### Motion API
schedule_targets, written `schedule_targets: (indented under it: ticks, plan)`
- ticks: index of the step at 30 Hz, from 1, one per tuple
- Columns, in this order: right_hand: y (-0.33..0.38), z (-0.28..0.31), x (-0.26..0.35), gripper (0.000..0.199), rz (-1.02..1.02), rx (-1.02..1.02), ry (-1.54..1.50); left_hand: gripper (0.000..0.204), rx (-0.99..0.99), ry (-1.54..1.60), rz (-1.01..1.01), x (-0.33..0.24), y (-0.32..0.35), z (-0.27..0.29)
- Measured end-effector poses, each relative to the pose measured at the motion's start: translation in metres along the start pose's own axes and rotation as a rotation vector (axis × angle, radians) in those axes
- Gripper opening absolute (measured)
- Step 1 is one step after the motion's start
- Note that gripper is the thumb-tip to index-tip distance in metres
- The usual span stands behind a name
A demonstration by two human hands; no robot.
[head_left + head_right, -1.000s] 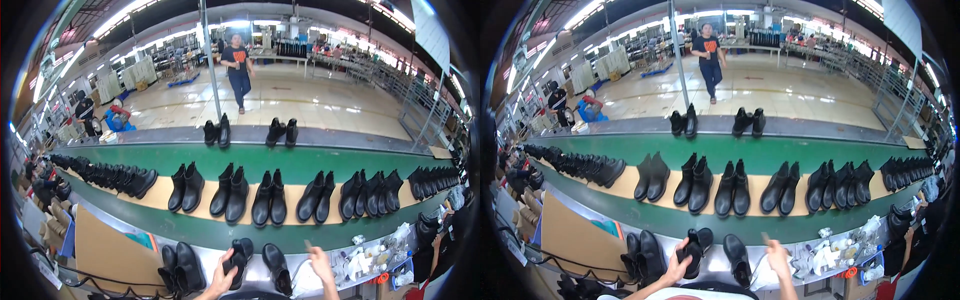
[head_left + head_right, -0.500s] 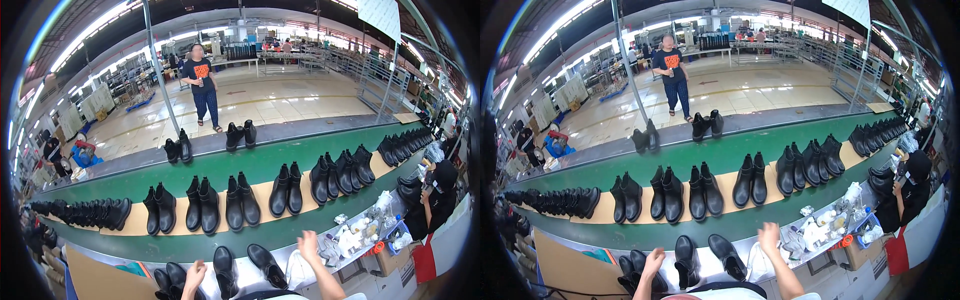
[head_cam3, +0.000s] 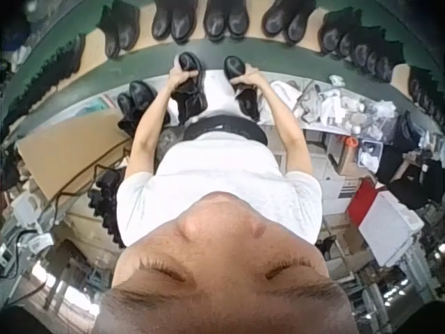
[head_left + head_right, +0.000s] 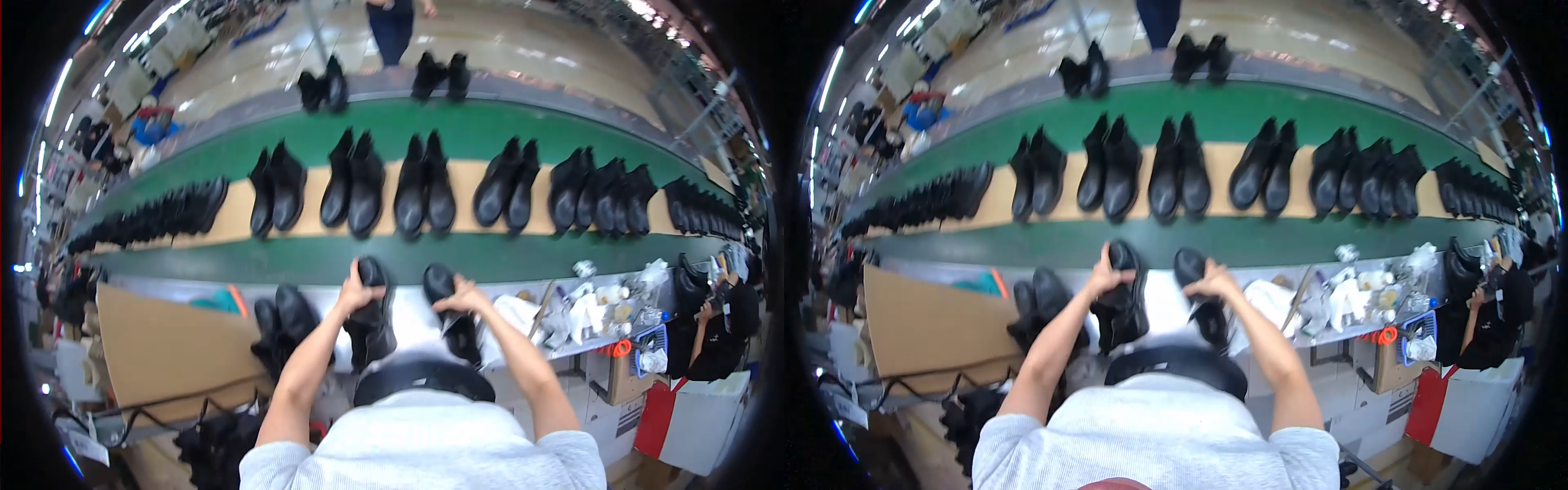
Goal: Inspecting, wiping, and marking black Chelsea-style boots on a footwear production assembly line.
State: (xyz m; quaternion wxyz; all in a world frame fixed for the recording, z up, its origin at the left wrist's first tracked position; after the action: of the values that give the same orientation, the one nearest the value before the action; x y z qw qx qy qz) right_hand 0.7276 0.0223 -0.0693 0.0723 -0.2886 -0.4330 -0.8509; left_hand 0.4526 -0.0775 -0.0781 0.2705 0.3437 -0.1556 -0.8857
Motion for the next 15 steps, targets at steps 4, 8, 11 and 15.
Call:
schedule_targets:
  ticks: [4,8,11,15]
  plan:
    - [0.048,0.027,0.015,0.077,0.302,-0.003,-0.63,0.111,-0.147,0.413,-0.123,0.015,0.024,0.023]
    - [0.041,0.042,-0.003,0.06,0.175,0.097,-0.789,0.095,0.037,0.861,-0.029,-0.038,0.068,0.055]
    - [0.061,0.036,0.004,0.048,0.147,0.176,-1.27,0.088,0.099,1.041,-0.036,-0.041,0.074,0.055]
    - [0.091,0.0,0.04,0.062,0.55,0.984,-1.939,0.08,0.559,1.545,-0.337,-0.05,0.1,0.045]
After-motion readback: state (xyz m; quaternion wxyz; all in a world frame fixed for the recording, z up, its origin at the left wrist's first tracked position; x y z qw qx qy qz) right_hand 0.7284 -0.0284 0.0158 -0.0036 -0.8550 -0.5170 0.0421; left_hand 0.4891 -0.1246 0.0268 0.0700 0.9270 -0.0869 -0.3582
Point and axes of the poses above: each hand's wrist, its own y-axis away from the middle knuckle, its own z-axis out of the back of the hand, x = y × z, the point moved 1 cm from there along -y, towards the middle knuckle, and after that the axes turned 13 degrees about -y, right-handed, at the moved point
